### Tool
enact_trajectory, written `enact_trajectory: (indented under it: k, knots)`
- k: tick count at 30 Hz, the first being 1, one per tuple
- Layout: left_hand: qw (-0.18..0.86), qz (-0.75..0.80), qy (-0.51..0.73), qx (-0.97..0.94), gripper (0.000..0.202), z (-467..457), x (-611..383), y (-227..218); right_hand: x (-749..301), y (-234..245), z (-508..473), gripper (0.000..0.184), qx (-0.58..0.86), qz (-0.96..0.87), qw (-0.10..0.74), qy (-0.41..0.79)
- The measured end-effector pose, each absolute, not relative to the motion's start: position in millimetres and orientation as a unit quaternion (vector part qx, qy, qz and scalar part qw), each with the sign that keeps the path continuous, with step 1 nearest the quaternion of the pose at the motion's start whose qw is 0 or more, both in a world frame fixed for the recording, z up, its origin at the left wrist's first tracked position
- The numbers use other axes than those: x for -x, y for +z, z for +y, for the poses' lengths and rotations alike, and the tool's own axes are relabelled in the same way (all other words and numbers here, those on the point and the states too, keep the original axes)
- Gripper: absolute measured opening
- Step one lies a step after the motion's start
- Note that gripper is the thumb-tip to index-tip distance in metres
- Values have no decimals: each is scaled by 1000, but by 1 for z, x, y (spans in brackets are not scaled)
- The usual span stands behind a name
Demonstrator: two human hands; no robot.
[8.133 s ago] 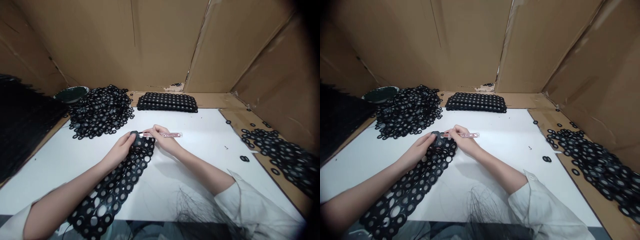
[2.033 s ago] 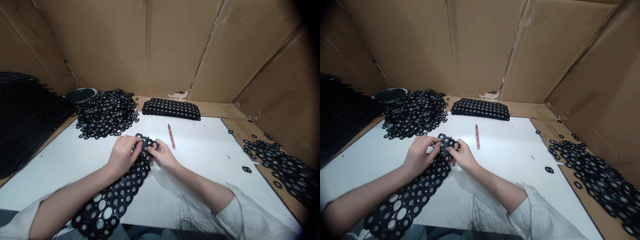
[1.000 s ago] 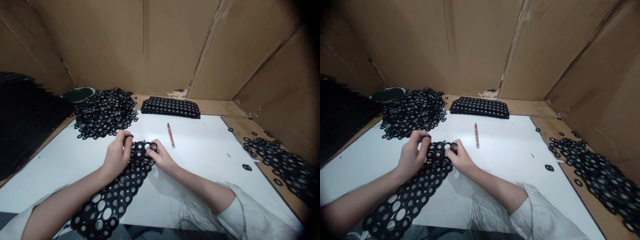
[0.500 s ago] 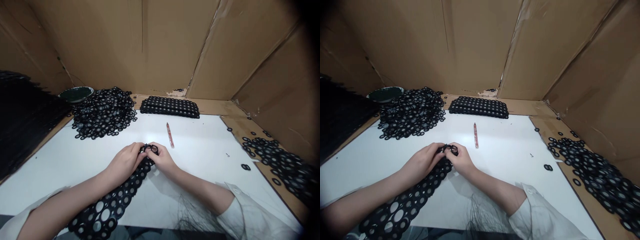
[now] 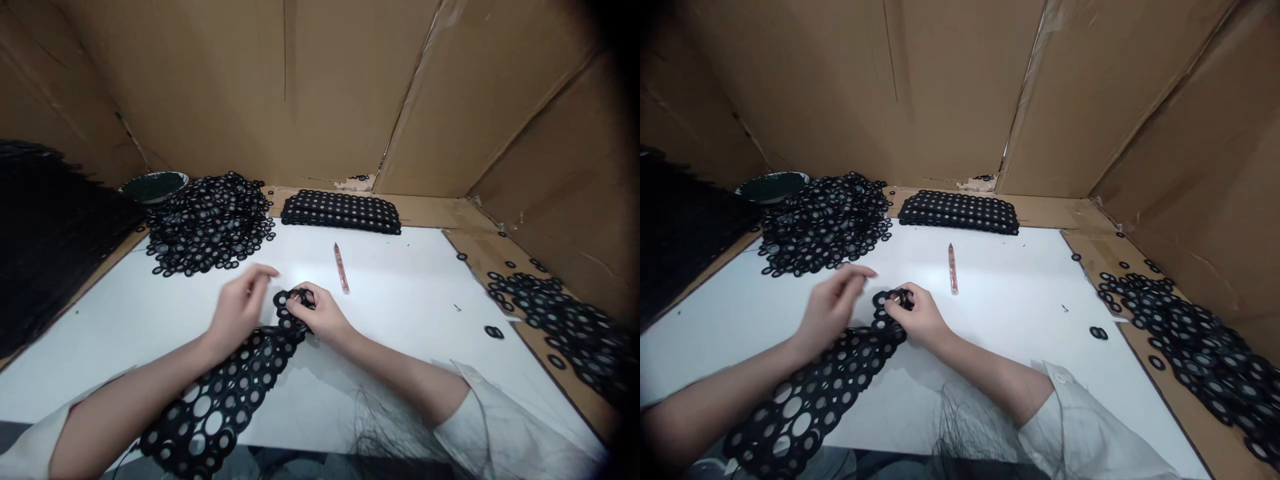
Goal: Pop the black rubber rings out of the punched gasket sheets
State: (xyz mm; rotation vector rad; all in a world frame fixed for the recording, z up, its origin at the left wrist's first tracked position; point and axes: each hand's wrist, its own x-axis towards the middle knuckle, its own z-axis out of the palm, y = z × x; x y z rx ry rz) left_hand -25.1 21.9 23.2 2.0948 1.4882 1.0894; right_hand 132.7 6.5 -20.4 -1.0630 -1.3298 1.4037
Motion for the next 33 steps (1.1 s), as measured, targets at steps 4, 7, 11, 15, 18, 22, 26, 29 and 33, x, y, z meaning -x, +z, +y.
enact_trajectory:
  k: [4,7,11,15,18,22,26,29,33]
  knots:
    - [14,515,441,-735,20,24,31,21,-134,-26,11,20,453,-510,451,575]
    - [14,402,297,-866,20,21,26,9,-132,-27,13,22,447,-507,472,566]
    - [101,399,249,-877,23,18,19,5,-131,-28,12,21,440,-518,489,547]
    - [211,450,242,-833,23,18,19,14,-132,-24,9,17,410,-555,496,527]
    - [249,473,236,-812,23,22,19,18,-131,-20,7,17,398,-572,481,532]
    - [158,522,308,-780,25,28,26,24,-129,-24,8,17,436,-553,486,517]
    - [-21,551,460,-696,23,28,34,27,-130,-34,13,22,511,-492,497,500]
    - [-68,442,371,-814,19,20,31,18,-131,-33,14,22,523,-475,516,484]
    - [-66,382,235,-891,18,11,18,2,-128,-22,10,20,501,-481,538,478]
